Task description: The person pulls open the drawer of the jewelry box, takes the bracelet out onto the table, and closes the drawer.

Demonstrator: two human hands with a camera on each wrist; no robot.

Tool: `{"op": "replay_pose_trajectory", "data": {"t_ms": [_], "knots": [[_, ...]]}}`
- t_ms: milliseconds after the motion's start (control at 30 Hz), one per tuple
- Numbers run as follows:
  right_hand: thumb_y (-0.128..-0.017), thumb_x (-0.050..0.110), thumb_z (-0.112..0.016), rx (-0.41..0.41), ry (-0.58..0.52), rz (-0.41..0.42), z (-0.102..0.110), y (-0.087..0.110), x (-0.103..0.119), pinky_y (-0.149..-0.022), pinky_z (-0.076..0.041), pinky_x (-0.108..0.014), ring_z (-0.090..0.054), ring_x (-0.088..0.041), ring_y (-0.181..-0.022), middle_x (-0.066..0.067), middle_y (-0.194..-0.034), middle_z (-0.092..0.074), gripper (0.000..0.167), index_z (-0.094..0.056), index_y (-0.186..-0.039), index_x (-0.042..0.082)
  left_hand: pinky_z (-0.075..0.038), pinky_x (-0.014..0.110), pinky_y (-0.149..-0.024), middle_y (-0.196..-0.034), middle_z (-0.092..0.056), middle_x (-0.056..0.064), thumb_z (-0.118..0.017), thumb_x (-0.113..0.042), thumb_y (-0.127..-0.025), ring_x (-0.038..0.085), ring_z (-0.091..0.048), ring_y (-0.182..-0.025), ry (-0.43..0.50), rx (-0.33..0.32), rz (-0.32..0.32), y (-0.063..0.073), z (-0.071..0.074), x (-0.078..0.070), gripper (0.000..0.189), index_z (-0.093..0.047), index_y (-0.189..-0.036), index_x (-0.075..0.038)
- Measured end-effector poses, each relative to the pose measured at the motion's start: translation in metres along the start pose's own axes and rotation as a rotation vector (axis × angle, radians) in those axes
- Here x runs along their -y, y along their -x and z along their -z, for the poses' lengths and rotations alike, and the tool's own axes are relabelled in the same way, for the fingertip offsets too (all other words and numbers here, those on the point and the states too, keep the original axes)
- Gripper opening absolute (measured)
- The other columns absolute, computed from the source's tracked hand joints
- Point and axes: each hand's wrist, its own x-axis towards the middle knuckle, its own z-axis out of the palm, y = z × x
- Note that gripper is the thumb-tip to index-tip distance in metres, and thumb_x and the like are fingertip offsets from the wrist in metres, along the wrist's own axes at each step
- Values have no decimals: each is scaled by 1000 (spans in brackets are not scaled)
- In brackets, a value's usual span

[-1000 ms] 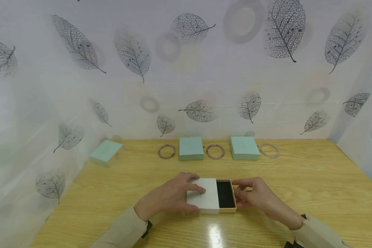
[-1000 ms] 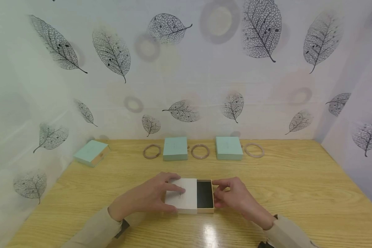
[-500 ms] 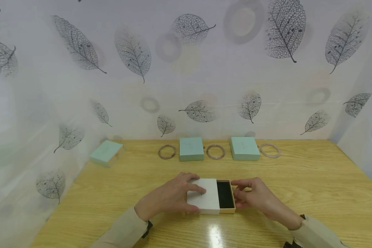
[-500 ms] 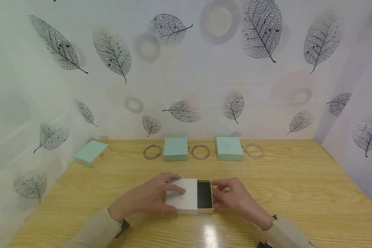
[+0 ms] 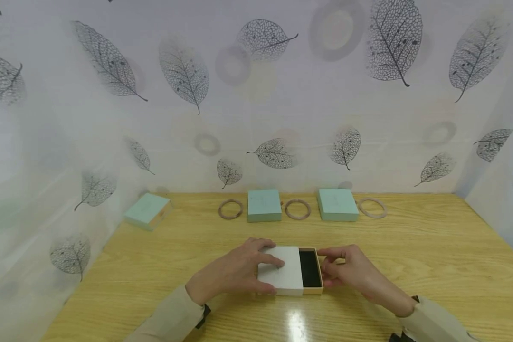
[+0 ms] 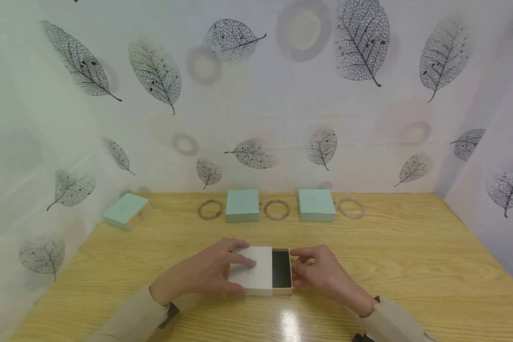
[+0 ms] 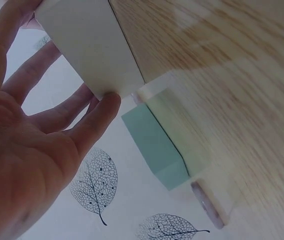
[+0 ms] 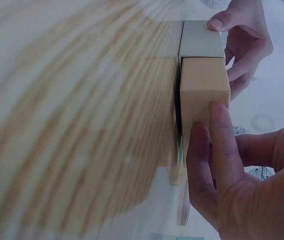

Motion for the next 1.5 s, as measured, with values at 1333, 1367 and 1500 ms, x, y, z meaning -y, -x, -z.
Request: {"op": "replay_pose_trajectory", "data": {"t_ms": [1333,1367,1500], "knots": [[-99,-2,-58,25,-25,12,-9,-6,3,-74,-65,-33,-73,-20,-88,-19,-104,-70,46,-48,-142,-17,-49,42,-112,-154,-51,6,-82,-47,-85,26,-49,-137,15,2,25,0,2,-1,48,-71,-130,-32],[-99,-2,-57,26,-24,12,-10,-6,3,-74,-65,-33,-73,-20,-88,-19,-104,-70,46,-48,-142,-17,-49,42,-112,-154,-51,6,-82,-47,-85,26,-49,-138,17,3,26,0,2,-2,49,-71,-130,-32],[-99,-3,-57,30,-26,15,-11,-7,3,-73,-65,-33,-74,-21,-88,-20,-105,-71,46,-48,-141,-18,-49,43,-112,-154,-50,6,-82,-47,-85,26,-49,-138,17,8,29,0,2,-2,48,-71,-130,-32]]}}
